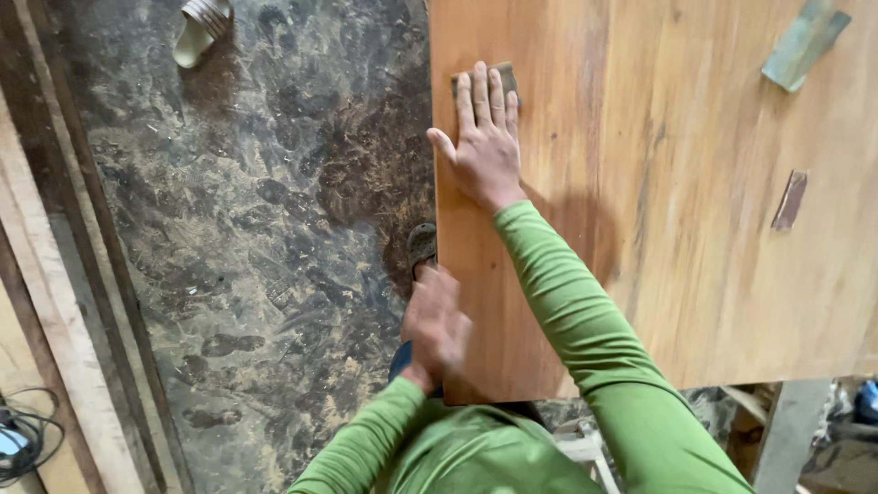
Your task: The person sands a large wooden board using a sanding block. They move the block back and forth across the surface, covering different areas of the board to smooth it.
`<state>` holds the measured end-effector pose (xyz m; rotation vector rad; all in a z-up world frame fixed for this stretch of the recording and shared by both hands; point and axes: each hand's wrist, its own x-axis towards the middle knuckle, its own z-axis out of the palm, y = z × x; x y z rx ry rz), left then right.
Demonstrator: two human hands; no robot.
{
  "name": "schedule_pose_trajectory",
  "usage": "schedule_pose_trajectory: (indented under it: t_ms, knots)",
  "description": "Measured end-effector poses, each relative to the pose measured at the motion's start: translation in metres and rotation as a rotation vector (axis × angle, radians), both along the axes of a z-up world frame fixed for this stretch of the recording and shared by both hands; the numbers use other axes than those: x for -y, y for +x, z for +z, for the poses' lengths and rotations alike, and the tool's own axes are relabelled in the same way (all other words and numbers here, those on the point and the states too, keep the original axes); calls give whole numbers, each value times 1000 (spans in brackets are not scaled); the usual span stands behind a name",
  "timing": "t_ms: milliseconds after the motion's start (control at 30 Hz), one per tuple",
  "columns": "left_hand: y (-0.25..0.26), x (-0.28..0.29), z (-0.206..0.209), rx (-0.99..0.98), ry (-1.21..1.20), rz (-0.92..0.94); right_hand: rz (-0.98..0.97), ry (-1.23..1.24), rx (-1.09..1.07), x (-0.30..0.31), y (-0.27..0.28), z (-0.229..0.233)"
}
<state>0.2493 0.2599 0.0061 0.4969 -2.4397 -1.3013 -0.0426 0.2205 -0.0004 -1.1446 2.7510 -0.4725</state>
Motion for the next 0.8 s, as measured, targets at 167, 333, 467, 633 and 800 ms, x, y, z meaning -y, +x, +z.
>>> schedule_pose_trajectory:
  t_ms: [167, 333, 467, 633, 800]
  knots:
    - [29, -52, 12, 152, 130, -537, 147, 6, -89, -93, 102, 28]
    - [22, -79, -5, 344, 205, -912, 185, 88, 24, -134, 141, 42]
    - [-30, -92, 13, 73, -140, -879, 42, 39, -191, -96, 36, 4]
    - [-130, -84, 34, 98, -472, -898, -247, 85, -267, -205, -63, -6]
    - [-267, 46, -7, 19, -397, -543, -573, 34, -64, -320, -35, 11]
